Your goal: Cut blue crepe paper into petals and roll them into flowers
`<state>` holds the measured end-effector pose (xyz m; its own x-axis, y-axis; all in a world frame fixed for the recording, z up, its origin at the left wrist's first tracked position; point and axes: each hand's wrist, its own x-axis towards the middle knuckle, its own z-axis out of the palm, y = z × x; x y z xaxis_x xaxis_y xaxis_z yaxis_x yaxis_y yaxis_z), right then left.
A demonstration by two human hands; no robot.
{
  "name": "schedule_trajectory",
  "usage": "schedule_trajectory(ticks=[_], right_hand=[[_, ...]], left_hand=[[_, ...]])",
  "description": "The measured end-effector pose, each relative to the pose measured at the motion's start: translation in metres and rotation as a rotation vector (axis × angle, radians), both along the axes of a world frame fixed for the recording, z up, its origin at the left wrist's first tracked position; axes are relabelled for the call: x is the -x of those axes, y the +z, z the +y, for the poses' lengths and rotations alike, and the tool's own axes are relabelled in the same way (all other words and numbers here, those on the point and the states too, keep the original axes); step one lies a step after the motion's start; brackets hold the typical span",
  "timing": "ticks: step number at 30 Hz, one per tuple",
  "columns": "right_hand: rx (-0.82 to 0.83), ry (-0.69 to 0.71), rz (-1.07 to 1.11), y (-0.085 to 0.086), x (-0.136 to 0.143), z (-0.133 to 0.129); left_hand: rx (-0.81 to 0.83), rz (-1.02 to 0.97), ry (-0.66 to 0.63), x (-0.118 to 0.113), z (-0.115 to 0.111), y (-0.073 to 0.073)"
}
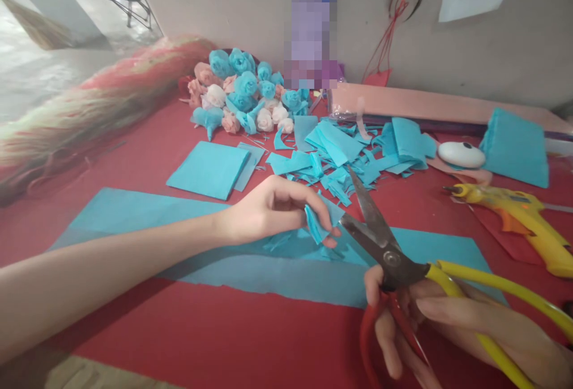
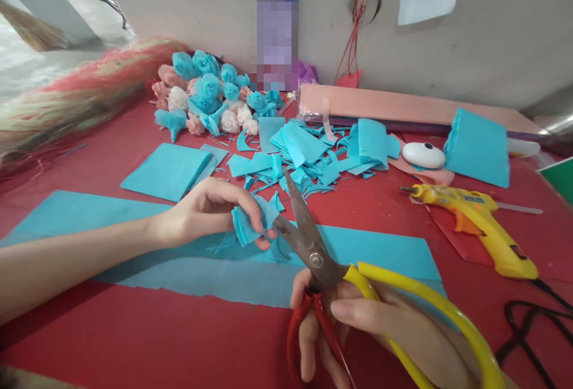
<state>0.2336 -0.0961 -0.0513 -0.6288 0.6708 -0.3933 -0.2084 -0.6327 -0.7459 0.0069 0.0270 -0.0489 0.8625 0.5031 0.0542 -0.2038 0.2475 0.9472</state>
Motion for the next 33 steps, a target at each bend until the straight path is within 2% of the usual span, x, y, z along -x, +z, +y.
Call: schedule_trajectory(ticks=[5, 13, 18, 24, 33], right_hand=[[-0.012, 0.044, 0.034, 0.000, -0.003, 0.002], [0.014, 0.015, 0.128, -0.009, -0.001, 0.000], [-0.009, -0.021, 0.064, -0.013, -0.001, -0.003], [-0.013, 0.021, -0.063, -0.017, -0.007, -0.006], [-0.018, 0.042, -0.063, -0.007, -0.002, 0.000]], left_hand=[[0.012, 0.019, -0.002, -0.001, -0.001, 0.002], [0.059, -0.015, 0.013, -0.002, -0.002, 0.002], [0.044, -0.017, 0.016, -0.001, -0.001, 0.001], [0.052, -0.028, 0.013, 0.000, -0.001, -0.001], [0.073, -0.013, 0.008, -0.001, -0.001, -0.001]])
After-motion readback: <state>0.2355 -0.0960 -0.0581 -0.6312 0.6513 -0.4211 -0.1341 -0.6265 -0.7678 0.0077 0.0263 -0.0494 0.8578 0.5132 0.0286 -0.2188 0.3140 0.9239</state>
